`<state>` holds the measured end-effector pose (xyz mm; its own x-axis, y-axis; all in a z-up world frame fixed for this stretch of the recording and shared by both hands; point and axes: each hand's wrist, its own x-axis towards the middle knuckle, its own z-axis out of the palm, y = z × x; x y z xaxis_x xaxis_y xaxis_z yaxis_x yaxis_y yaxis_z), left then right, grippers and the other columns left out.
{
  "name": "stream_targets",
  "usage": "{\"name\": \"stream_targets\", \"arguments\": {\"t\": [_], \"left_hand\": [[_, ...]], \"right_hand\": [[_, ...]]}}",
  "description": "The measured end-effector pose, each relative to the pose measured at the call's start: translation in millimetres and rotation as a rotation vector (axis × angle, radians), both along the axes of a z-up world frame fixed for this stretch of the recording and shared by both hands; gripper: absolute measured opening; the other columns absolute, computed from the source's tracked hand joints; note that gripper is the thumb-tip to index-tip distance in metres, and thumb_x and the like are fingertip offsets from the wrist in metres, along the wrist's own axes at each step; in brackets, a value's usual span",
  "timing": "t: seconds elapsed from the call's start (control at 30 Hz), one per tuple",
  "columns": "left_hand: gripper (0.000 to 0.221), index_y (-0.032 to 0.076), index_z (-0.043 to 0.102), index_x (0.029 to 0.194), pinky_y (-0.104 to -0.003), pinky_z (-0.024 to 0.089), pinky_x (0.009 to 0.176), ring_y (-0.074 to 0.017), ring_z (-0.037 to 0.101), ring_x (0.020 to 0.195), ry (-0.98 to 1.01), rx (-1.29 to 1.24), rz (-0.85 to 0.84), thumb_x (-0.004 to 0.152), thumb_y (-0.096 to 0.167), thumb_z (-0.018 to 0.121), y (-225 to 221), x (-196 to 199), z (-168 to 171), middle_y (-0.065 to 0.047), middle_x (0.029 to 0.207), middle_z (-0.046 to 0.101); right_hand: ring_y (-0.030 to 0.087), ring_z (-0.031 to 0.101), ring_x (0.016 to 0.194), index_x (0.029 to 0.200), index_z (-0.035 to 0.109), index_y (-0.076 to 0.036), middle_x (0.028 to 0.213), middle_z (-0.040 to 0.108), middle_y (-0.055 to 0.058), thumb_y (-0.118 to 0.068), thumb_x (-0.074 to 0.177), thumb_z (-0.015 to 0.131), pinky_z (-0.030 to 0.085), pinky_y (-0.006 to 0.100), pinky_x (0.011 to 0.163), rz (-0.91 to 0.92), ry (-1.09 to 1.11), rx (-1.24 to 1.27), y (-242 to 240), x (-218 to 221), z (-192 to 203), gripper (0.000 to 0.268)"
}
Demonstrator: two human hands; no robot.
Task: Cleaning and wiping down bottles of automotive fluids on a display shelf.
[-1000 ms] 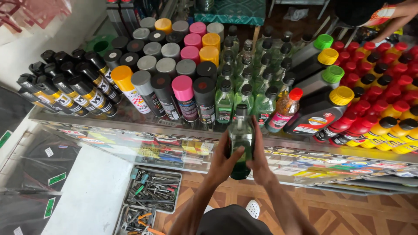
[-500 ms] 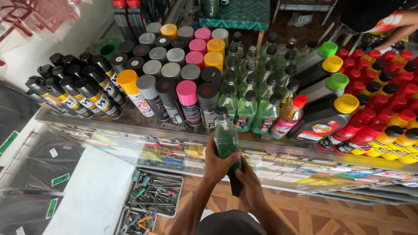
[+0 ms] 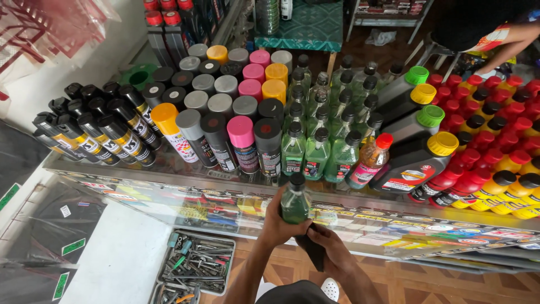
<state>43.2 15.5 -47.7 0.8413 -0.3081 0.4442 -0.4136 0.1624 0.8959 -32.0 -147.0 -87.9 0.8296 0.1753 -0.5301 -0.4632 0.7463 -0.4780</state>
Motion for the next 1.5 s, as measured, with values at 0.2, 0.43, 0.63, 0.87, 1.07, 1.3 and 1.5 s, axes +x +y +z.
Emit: {"name": "stream_targets", "arguments": {"t": [0.2,0.43,0.63,0.87,1.07,1.3,1.5], "left_hand": [[0.085,0.001,0.05,0.141,-0.033,0.055,0.09,-0.02,0.068,0.099,0.081,-0.064,0.003,0.063,0.002,0.083,7.1,0.4,-3.1,-0.01,0.117,0.072],[0.081,0.002,0.054,0.136,-0.035,0.056,0.089,-0.0221,0.067,0.099,0.09,0.111,-0.082,0.061,0.01,0.085,-3.2,-10.3,-16.3,-0.011,0.115,0.07],[0.086,0.001,0.056,0.135,-0.034,0.054,0.09,-0.0203,0.064,0.097,0.289,0.127,-0.249,0.056,0.01,0.087,18.1,-11.7,-53.0,-0.009,0.112,0.069],[0.072,0.003,0.06,0.128,-0.032,0.055,0.081,-0.0181,0.065,0.088,0.254,0.13,-0.085,0.061,0.01,0.083,12.6,-30.2,-8.0,-0.008,0.104,0.071],[0.073,0.003,0.06,0.131,-0.044,0.055,0.096,-0.0191,0.065,0.101,0.295,-0.156,0.105,0.067,0.009,0.093,3.8,-8.7,-27.0,-0.01,0.108,0.072],[0.09,-0.002,0.049,0.14,-0.053,0.048,0.102,-0.0274,0.061,0.111,0.1,-0.103,0.286,0.064,0.017,0.095,-16.7,15.6,-2.3,-0.023,0.116,0.065],[0.089,0.01,0.051,0.144,-0.043,0.049,0.101,-0.0197,0.064,0.111,0.08,-0.079,0.24,0.067,0.021,0.095,-33.3,19.5,32.5,-0.011,0.115,0.068]], "right_hand": [[0.033,0.068,0.102,0.131,0.061,0.013,0.12,0.071,0.027,0.014,0.088,0.062,0.054,0.036,0.09,-0.404,-0.203,-0.419,-38.3,12.1,-28.0,0.043],[0.024,0.065,0.121,0.135,0.054,-0.002,0.138,0.064,0.013,0.002,0.099,0.058,0.055,0.033,0.103,-0.27,-1.167,-1.019,-26.6,38.5,93.3,0.037],[0.032,0.07,0.122,0.113,0.07,-0.002,0.123,0.071,0.009,0.009,0.081,0.077,0.064,0.04,0.101,-0.036,-1.578,-1.036,-28.4,57.4,109.0,0.035],[0.027,0.074,0.114,0.099,0.073,-0.004,0.115,0.075,0.009,0.005,0.075,0.084,0.063,0.034,0.099,-0.325,-1.314,-1.134,-9.9,45.8,90.3,0.028],[0.045,0.064,0.122,0.123,0.066,0.009,0.131,0.068,0.027,-0.005,0.104,0.054,0.053,0.049,0.097,-0.468,-1.237,-1.255,18.3,32.6,39.2,0.026],[0.029,0.055,0.132,0.149,0.041,0.007,0.144,0.056,0.02,-0.019,0.106,0.045,0.046,0.051,0.112,-0.357,-0.56,-0.43,37.1,7.7,-9.9,0.05],[0.04,0.067,0.108,0.139,0.052,0.013,0.12,0.064,0.029,-0.008,0.102,0.051,0.057,0.061,0.09,-0.238,-0.313,-0.162,1.1,14.6,20.1,0.042]]}}
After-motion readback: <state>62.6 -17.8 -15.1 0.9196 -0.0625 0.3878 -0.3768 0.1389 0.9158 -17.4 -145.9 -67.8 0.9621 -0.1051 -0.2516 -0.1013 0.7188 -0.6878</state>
